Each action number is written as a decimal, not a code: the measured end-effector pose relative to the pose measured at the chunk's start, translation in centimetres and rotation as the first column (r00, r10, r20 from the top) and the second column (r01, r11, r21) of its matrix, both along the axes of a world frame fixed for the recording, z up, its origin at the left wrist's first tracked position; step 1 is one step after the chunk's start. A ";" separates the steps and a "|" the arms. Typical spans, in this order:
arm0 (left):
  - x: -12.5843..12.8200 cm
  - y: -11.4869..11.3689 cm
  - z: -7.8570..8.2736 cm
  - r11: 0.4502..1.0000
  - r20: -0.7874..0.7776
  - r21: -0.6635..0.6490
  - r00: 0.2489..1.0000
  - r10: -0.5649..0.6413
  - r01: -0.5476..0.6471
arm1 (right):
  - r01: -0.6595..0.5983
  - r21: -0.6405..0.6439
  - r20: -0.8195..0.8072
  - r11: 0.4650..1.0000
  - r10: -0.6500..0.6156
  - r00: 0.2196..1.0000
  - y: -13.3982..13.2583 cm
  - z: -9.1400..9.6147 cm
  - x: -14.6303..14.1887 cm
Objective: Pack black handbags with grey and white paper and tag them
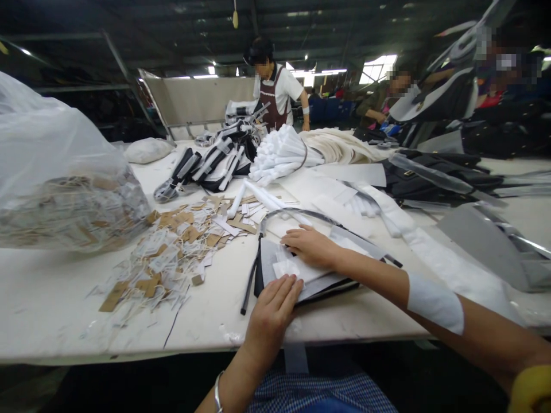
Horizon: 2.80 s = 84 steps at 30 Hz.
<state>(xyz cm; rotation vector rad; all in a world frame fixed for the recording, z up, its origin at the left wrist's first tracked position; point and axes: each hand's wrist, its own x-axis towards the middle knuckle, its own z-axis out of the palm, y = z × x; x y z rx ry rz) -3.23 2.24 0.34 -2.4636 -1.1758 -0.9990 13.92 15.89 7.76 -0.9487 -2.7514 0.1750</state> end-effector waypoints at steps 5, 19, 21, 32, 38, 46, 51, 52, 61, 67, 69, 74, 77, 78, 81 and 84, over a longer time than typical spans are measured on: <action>-0.7 -0.1 0.1 0.992 0.009 -0.091 0.996 -0.090 0.090 | -0.115 0.156 -0.456 0.981 0.174 0.873 -9.0 -0.9 4.6; -1.2 0.1 0.8 0.981 -0.058 -0.137 0.988 -0.146 0.137 | -0.123 0.315 -0.407 0.941 0.251 0.878 -16.1 -9.1 1.4; -1.1 0.0 0.7 0.985 -0.063 -0.115 0.989 -0.134 0.126 | -0.107 0.292 -0.460 0.951 0.237 0.856 -16.4 -9.2 1.5; -0.7 -0.3 -0.1 0.989 -0.069 -0.125 0.994 -0.084 0.075 | -0.110 0.144 -0.559 0.983 0.173 0.811 -20.1 -9.3 3.8; -0.8 -0.2 -0.5 0.988 -0.057 -0.135 0.995 -0.085 0.077 | -0.100 0.157 -0.575 0.982 0.173 0.800 -20.3 -8.4 3.5; -0.8 -0.1 -0.7 0.986 -0.053 -0.136 0.993 -0.104 0.096 | -0.130 0.217 -0.547 0.967 0.231 0.804 -17.8 -3.9 3.3; -0.7 -0.5 -0.5 0.991 -0.068 -0.126 0.997 -0.046 0.037 | -0.125 0.273 -0.508 0.954 0.254 0.823 -15.6 -1.4 2.9; -0.6 -0.6 -0.5 0.992 -0.065 -0.126 0.997 -0.031 0.023 | -0.115 0.280 -0.500 0.953 0.247 0.830 -15.3 -1.1 2.9; -0.2 -0.9 -0.3 0.991 0.007 -0.130 1.000 -0.023 0.024 | 0.019 0.143 -0.474 0.990 0.052 0.879 -10.2 -0.1 2.2; -0.4 -1.2 -0.7 0.993 0.066 -0.114 0.998 -0.004 0.012 | 0.210 -0.078 -0.327 0.975 -0.224 0.918 -6.6 -1.1 0.8; -0.4 -1.2 -0.7 0.993 0.090 -0.120 0.996 0.004 0.007 | 0.231 -0.133 -0.279 0.964 -0.260 0.924 -5.9 -1.4 0.4; -0.2 -1.2 0.0 0.985 0.152 -0.175 0.988 0.037 -0.010 | 0.241 -0.192 -0.132 0.951 -0.269 0.954 -4.9 -1.4 -0.3; -0.3 -1.3 0.0 0.979 0.180 -0.204 0.983 0.027 0.010 | 0.255 -0.217 -0.068 0.942 -0.276 0.959 -4.2 -1.3 -0.5; -0.3 -1.3 0.0 0.978 0.180 -0.208 0.983 0.024 0.014 | 0.258 -0.239 -0.051 0.936 -0.278 0.959 -4.0 -1.3 -0.5; -0.5 -1.2 -0.2 0.978 0.164 -0.209 0.986 0.032 0.003 | 0.284 -0.318 0.005 0.905 -0.298 0.954 -3.1 -1.1 -0.7; -0.7 -1.2 -0.2 0.981 0.103 -0.195 0.995 0.005 0.015 | 0.315 -0.339 0.031 0.886 -0.325 0.945 -2.6 -1.1 -0.8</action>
